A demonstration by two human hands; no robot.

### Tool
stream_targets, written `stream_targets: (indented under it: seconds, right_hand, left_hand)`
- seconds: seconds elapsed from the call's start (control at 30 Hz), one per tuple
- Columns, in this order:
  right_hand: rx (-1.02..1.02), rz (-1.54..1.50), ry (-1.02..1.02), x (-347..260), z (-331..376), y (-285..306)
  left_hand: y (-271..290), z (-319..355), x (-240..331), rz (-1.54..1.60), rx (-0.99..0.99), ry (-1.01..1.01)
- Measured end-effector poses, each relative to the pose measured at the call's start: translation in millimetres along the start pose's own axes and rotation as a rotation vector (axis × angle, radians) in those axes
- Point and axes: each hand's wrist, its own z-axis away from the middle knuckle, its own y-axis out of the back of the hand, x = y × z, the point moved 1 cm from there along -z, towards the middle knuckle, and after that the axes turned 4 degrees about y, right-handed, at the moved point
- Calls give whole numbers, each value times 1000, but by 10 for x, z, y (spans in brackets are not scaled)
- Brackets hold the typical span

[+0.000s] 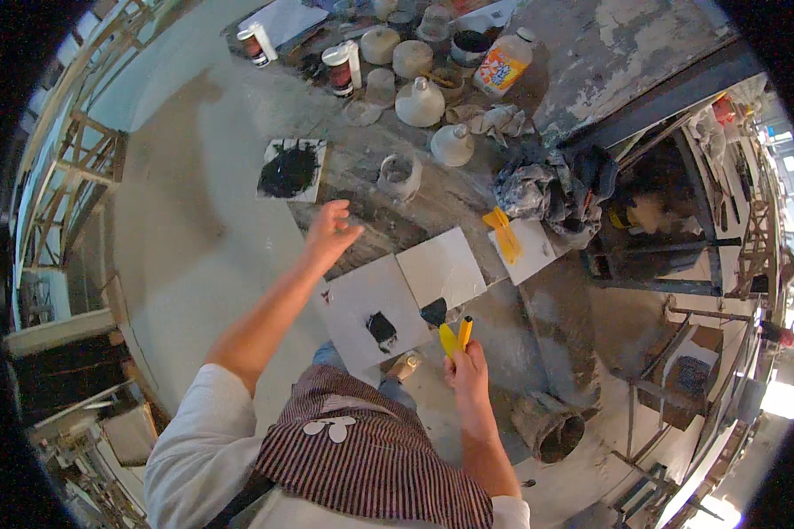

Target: The person scoops dark adhesive from a bucket onto a small white board, then uses a yellow notched trowel to spread the adhesive onto several square tiles. The tiles are handled one at a time, coated, and placed on a white table.

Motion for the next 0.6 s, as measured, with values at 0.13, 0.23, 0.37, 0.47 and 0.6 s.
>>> stream_targets:
  seconds: [0.13, 0.23, 0.37, 0.47, 0.6]
  right_hand:
    - [75, -13, 143, -217, 57, -224]
    - [127, -41, 138, -232, 86, -258]
    - [147, -50, 115, -275, 93, -325]
    - [167, -39, 154, -370, 106, -372]
    - [170, -46, 212, -486, 7, -402]
  left_hand:
    - [-674, -438, -159, -65, 6, 62]
    - [-1157, -469, -80, -218, 383, -21]
    - [-1408, -612, 137, -133, 335, 208]
    - [-1456, -653, 467, -197, 452, 335]
    - [-1466, -902, 472, -291, 498, 268]
